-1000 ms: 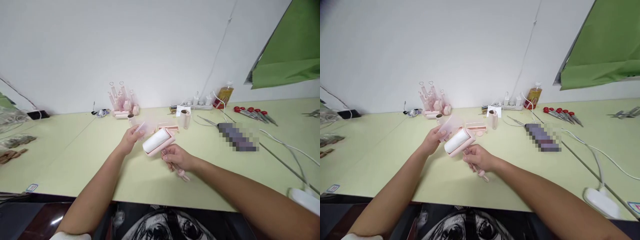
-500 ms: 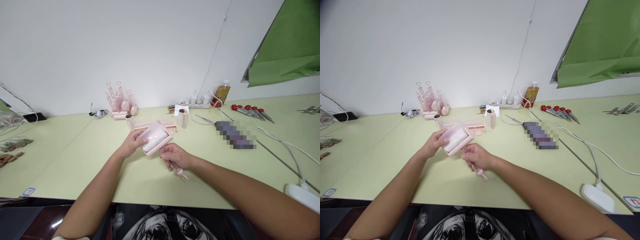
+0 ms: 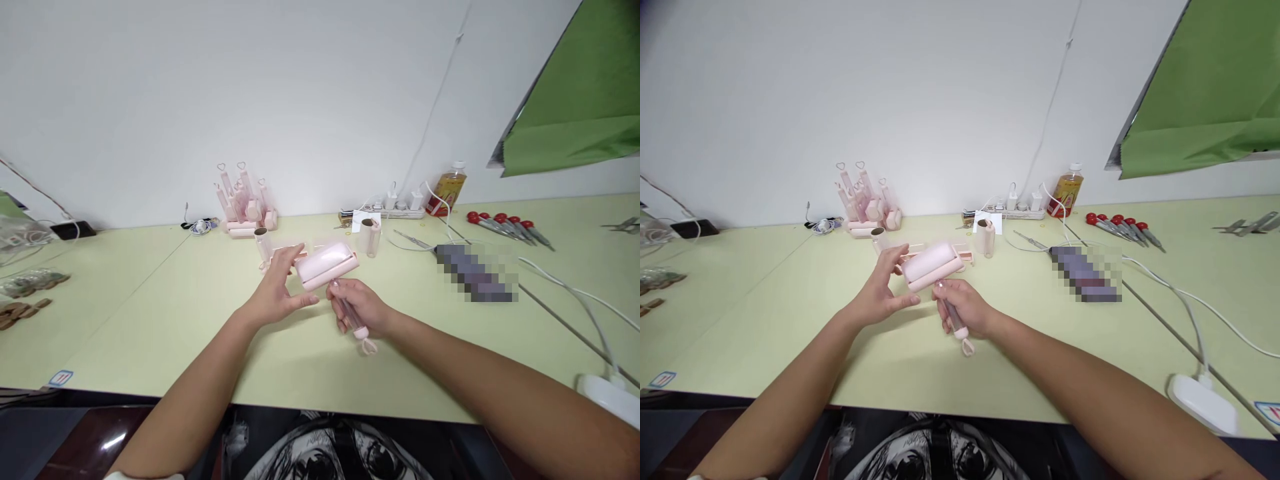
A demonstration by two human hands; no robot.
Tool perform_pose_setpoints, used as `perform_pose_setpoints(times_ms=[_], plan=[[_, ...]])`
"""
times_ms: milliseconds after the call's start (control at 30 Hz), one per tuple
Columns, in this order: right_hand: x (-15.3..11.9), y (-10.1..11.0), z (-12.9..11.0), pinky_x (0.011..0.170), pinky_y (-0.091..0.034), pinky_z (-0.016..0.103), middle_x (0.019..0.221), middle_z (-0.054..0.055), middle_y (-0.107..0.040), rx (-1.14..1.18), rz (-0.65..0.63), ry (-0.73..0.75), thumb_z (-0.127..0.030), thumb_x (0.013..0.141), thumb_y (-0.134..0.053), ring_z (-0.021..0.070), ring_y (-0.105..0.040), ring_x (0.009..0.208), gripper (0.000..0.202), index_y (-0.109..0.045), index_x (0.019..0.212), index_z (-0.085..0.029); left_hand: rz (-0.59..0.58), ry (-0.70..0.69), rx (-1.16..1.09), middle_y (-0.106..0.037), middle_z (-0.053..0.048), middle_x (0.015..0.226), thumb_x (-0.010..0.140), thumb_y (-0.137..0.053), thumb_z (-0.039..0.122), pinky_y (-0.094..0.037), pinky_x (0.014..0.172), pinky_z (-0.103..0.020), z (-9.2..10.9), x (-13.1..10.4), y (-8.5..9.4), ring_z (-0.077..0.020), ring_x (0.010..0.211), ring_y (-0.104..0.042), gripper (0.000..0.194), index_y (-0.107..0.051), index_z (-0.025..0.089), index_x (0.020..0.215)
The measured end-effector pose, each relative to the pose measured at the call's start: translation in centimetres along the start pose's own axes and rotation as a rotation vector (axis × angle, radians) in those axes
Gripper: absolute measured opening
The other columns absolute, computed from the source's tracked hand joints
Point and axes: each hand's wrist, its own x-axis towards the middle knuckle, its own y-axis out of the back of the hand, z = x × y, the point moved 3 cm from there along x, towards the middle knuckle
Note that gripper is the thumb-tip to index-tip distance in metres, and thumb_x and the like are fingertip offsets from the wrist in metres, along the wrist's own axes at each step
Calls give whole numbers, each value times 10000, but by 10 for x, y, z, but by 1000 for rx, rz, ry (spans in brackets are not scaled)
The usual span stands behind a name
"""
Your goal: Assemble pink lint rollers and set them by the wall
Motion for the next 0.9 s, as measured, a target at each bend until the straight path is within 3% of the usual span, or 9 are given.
perform_pose_setpoints(times_ms=[167, 333, 467, 567, 733, 800, 900], plan=[[-2, 0, -3, 328, -456, 255, 441, -44, -549, 115, -51, -68, -460, 796, -601, 116, -456, 302, 291, -556, 757, -176, -13, -134, 373, -344, -131, 1441, 819, -646, 279, -356, 1039, -501, 15, -4, -13, -319, 1289, -353, 673, -360, 282, 1429], [-7, -8, -1, 364, -450, 244, 480, -18, -558, 177, -161, -122, -545, 799, -583, 115, -487, 354, 386, -575, 746, -163, 57, -147, 420, -503, -114, 1329, 859, -554, 222, -413, 976, -433, 13, 0, -15, -274, 1192, -471, 480, -473, 229, 1332], [-6, -8, -7, 396, -479, 279, 455, -15, -539, 218, -209, -54, -731, 810, -421, 107, -417, 341, 599, -599, 765, -161, 59, -43, 341, -612, -99, 1212, 812, -601, 285, -435, 937, -392, 11, 6, -12, -263, 1118, -551, 444, -532, 215, 1245], [-3, -3, -11, 407, -489, 279, 457, -21, -545, 199, -167, 28, -750, 821, -379, 84, -353, 320, 631, -599, 754, -162, 90, 130, 264, -649, -81, 1147, 784, -618, 339, -453, 865, -371, 13, 15, -4, -259, 1014, -594, 439, -558, 222, 1203], [-1, 1, -3, 408, -478, 263, 491, -17, -587, 99, -141, 50, -640, 852, -472, 84, -403, 332, 513, -601, 774, -149, 153, 351, 112, -672, -45, 901, 781, -605, 469, -439, 687, -307, 2, 66, 15, -220, 790, -605, 471, -584, 203, 1169], [0, 0, 3, 381, -416, 220, 497, -11, -599, -11, -141, 56, -600, 853, -500, 95, -472, 347, 473, -598, 775, -143, 187, 395, 174, -668, -54, 896, 765, -614, 492, -424, 677, -305, -12, 97, 17, -228, 797, -604, 443, -615, 185, 1085], [1, -2, 11, 370, -331, 183, 510, -7, -610, -169, -177, 44, -548, 854, -527, 97, -534, 374, 423, -598, 778, -137, 137, 544, 269, -679, -79, 858, 766, -606, 460, -416, 646, -303, -44, 141, 6, -231, 777, -621, 339, -635, 160, 920]])
